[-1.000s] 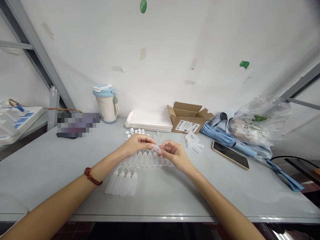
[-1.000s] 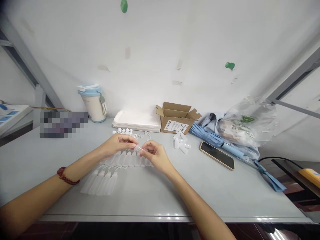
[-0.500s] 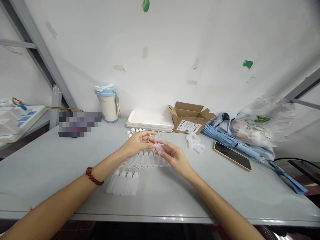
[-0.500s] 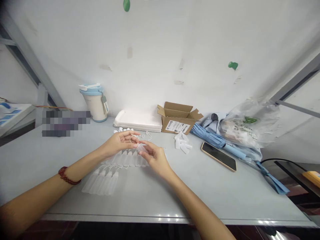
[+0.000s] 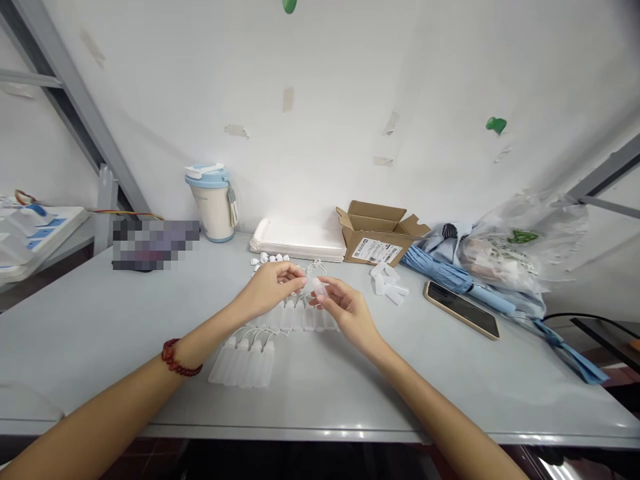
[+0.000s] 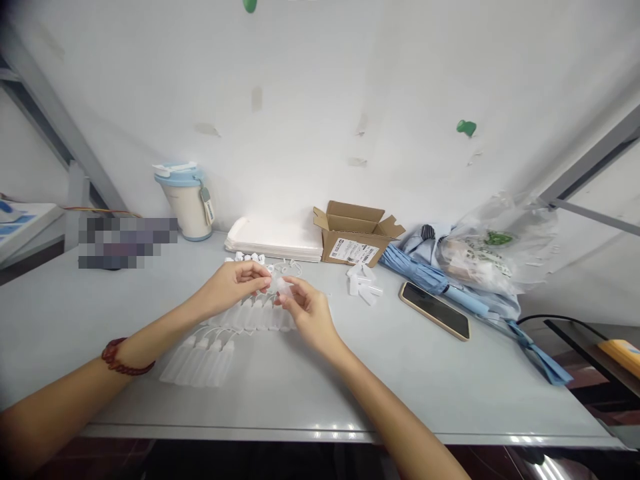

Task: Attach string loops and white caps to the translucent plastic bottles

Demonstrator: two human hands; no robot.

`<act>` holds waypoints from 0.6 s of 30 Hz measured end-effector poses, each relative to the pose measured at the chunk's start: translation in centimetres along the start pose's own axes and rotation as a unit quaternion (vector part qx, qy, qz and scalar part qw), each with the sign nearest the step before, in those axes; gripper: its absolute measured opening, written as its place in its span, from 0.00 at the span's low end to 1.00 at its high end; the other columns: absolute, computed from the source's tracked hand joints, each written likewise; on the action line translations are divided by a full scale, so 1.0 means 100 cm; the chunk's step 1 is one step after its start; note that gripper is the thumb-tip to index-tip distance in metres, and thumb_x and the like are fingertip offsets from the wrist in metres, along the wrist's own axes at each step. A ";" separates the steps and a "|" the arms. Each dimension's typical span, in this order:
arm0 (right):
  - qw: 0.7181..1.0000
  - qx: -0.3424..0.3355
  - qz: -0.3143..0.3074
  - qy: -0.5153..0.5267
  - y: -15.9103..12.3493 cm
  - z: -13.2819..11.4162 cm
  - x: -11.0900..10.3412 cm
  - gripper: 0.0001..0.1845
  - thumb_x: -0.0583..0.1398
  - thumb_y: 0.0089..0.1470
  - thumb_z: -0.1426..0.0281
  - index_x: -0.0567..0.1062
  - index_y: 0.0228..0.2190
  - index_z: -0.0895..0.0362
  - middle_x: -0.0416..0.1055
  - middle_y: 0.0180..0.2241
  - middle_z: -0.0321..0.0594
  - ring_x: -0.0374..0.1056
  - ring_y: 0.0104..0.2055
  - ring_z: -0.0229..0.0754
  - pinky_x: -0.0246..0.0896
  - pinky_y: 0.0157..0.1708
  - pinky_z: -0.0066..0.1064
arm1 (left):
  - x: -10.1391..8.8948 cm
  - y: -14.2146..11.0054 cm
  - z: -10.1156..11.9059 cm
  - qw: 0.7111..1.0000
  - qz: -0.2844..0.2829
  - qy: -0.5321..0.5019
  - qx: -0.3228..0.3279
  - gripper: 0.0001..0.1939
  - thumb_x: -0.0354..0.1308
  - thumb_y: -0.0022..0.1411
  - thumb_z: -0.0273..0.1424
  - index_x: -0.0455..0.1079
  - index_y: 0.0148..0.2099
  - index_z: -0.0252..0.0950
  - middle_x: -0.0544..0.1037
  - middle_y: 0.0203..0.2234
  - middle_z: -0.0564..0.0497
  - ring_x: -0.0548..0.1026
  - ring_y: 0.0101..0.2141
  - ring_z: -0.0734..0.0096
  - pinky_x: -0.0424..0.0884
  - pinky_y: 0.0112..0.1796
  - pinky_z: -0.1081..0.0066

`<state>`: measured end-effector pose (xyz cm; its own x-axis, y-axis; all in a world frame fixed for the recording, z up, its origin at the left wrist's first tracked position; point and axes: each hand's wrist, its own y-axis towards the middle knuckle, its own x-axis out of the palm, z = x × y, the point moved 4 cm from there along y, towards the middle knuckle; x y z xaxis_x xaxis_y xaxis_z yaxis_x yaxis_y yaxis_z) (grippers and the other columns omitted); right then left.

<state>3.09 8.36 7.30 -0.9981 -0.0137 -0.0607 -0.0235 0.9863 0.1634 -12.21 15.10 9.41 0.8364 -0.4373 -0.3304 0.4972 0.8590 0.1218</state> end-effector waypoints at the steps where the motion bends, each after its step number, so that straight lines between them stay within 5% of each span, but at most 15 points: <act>1: 1.000 0.005 0.006 0.002 0.000 -0.001 0.000 0.21 0.62 0.50 0.61 0.70 0.45 0.55 0.75 0.34 0.41 0.73 0.37 0.44 0.65 0.41 0.40 | -0.001 -0.001 0.002 1.000 0.005 0.018 0.008 0.09 0.59 0.54 0.36 0.72 0.32 0.34 0.76 0.24 0.50 0.74 0.29 0.65 0.69 0.29 0.68; 8: 0.999 0.019 0.015 0.029 0.000 -0.002 0.003 0.20 0.62 0.49 0.59 0.69 0.42 0.54 0.73 0.33 0.39 0.73 0.35 0.44 0.66 0.39 0.39 | 0.001 -0.012 0.018 0.979 0.021 0.137 0.147 0.09 0.58 0.56 0.35 0.73 0.39 0.38 0.78 0.34 0.49 0.74 0.35 0.65 0.69 0.32 0.70; 13: 0.998 0.023 0.012 0.052 -0.002 -0.002 0.006 0.18 0.63 0.49 0.61 0.67 0.40 0.54 0.71 0.31 0.37 0.72 0.34 0.42 0.66 0.37 0.36 | 0.009 -0.023 0.028 0.911 0.063 0.250 0.321 0.07 0.55 0.61 0.32 0.71 0.40 0.36 0.76 0.35 0.46 0.71 0.39 0.62 0.68 0.40 0.64; 18: 0.997 0.031 0.018 0.071 -0.005 -0.003 0.008 0.17 0.63 0.48 0.63 0.65 0.39 0.54 0.70 0.30 0.33 0.71 0.31 0.39 0.66 0.36 0.35 | 0.015 -0.028 0.033 0.874 0.025 0.300 0.381 0.10 0.56 0.61 0.31 0.68 0.45 0.34 0.74 0.41 0.44 0.68 0.44 0.60 0.67 0.46 0.60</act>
<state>2.25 7.85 7.46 -0.9965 0.0038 0.0839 0.0124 0.9947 0.1025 -11.58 11.20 11.66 0.7037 0.0097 -0.7104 0.6643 0.3455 0.6628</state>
